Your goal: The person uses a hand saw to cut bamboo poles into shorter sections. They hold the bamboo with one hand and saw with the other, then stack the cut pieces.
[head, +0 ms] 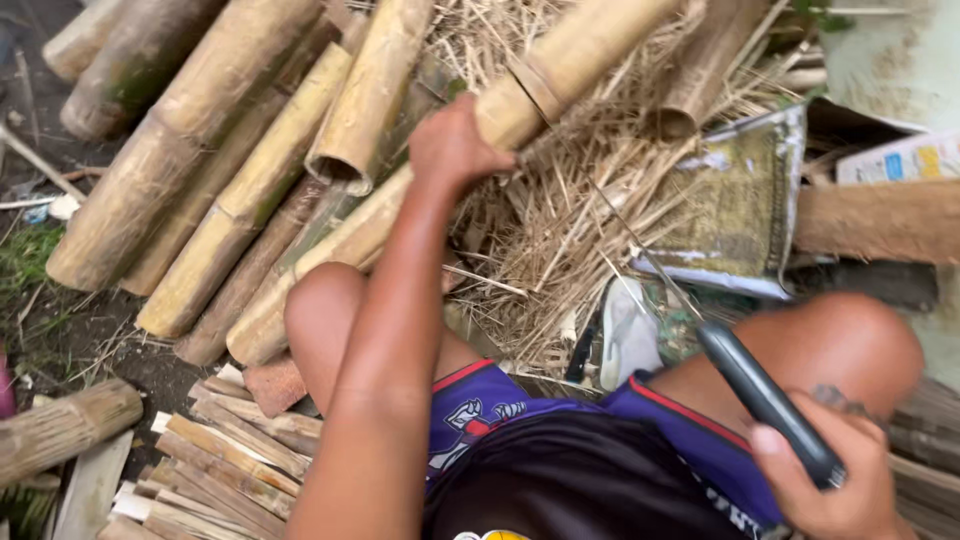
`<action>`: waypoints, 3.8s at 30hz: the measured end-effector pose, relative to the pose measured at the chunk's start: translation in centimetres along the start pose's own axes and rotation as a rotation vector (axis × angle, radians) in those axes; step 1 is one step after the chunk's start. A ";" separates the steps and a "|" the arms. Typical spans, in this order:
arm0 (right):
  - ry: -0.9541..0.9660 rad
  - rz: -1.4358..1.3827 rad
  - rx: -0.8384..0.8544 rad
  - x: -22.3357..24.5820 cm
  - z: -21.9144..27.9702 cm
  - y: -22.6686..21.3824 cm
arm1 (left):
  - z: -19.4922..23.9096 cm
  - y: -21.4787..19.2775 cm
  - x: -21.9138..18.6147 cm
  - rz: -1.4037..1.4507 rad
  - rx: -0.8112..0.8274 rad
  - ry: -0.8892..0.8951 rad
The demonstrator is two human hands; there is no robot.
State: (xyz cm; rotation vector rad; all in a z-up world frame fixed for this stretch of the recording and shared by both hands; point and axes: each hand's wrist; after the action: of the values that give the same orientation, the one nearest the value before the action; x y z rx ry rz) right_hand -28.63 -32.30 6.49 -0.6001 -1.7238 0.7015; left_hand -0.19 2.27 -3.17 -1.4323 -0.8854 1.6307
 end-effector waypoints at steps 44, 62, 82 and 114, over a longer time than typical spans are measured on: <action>0.157 -0.521 0.054 -14.9 -15.0 18.9 | -7.0 5.6 0.4 -0.099 0.240 -0.130; 0.197 -0.066 0.053 -1.0 -3.3 2.4 | -3.6 -0.1 -3.4 0.042 0.176 -0.092; -0.076 -0.155 -0.066 -0.9 -8.4 4.0 | -1.7 -1.9 -3.2 -0.014 -0.134 0.098; 0.021 -0.497 -0.031 -6.3 -20.4 14.7 | -5.2 -0.9 0.0 -0.051 0.043 -0.001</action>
State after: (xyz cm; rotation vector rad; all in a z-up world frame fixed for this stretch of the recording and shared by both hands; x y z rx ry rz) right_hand -6.70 -23.52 -4.22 -0.1802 -1.7711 0.3154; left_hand 5.02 2.72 -3.05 -1.3695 -0.8753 1.6031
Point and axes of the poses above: each hand's wrist, its own z-axis away from the middle knuckle, its own y-axis out of the palm, x = y × z, and after that the axes turned 4 degrees about z, right-handed
